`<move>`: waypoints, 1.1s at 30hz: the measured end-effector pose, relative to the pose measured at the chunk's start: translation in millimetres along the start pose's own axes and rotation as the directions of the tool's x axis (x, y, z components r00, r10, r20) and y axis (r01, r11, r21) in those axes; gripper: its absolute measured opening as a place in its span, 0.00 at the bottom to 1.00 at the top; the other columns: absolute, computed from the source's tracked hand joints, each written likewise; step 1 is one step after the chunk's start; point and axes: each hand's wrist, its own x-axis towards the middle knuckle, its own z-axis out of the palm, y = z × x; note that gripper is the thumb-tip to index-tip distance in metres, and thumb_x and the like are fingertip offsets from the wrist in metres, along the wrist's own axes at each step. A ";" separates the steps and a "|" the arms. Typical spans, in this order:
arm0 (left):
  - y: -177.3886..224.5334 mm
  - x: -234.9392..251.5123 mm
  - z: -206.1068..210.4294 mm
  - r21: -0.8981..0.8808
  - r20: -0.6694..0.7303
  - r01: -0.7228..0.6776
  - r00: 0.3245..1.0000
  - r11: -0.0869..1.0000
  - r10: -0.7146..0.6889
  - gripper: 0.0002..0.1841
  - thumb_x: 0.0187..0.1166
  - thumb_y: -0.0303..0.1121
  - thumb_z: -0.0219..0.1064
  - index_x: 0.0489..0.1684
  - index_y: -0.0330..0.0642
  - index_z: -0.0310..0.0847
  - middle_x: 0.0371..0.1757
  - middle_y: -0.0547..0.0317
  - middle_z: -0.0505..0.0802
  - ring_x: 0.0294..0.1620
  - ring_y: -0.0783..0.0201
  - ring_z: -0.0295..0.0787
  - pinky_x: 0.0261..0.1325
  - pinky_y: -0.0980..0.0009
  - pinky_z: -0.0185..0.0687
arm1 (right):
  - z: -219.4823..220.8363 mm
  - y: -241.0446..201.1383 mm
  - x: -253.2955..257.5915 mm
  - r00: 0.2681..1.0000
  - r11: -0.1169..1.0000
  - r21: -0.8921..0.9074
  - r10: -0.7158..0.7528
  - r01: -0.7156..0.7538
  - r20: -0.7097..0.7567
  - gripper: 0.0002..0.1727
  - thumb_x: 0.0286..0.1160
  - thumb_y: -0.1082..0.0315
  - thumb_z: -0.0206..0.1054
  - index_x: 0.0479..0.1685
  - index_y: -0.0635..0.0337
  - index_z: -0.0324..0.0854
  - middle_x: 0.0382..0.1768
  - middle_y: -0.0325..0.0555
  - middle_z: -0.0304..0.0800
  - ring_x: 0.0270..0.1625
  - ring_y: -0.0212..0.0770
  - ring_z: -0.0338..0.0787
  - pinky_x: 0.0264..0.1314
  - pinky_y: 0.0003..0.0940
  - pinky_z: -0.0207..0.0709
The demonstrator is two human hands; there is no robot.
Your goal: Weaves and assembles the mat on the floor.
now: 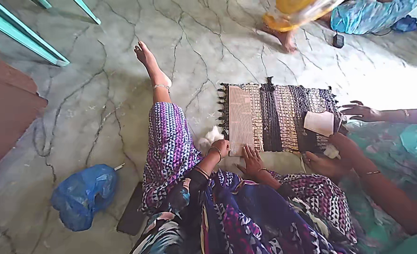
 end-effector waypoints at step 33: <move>1.6 -23.0 7.1 0.021 -0.102 -0.052 0.993 0.998 0.054 0.17 0.90 0.32 0.57 0.69 0.35 0.83 0.73 0.41 0.86 0.78 0.45 0.81 0.82 0.45 0.70 | -36.4 6.7 -1.3 0.996 0.997 -0.063 0.049 -0.054 -0.077 0.16 0.79 0.75 0.60 0.60 0.64 0.87 0.69 0.59 0.84 0.77 0.60 0.78 0.82 0.64 0.59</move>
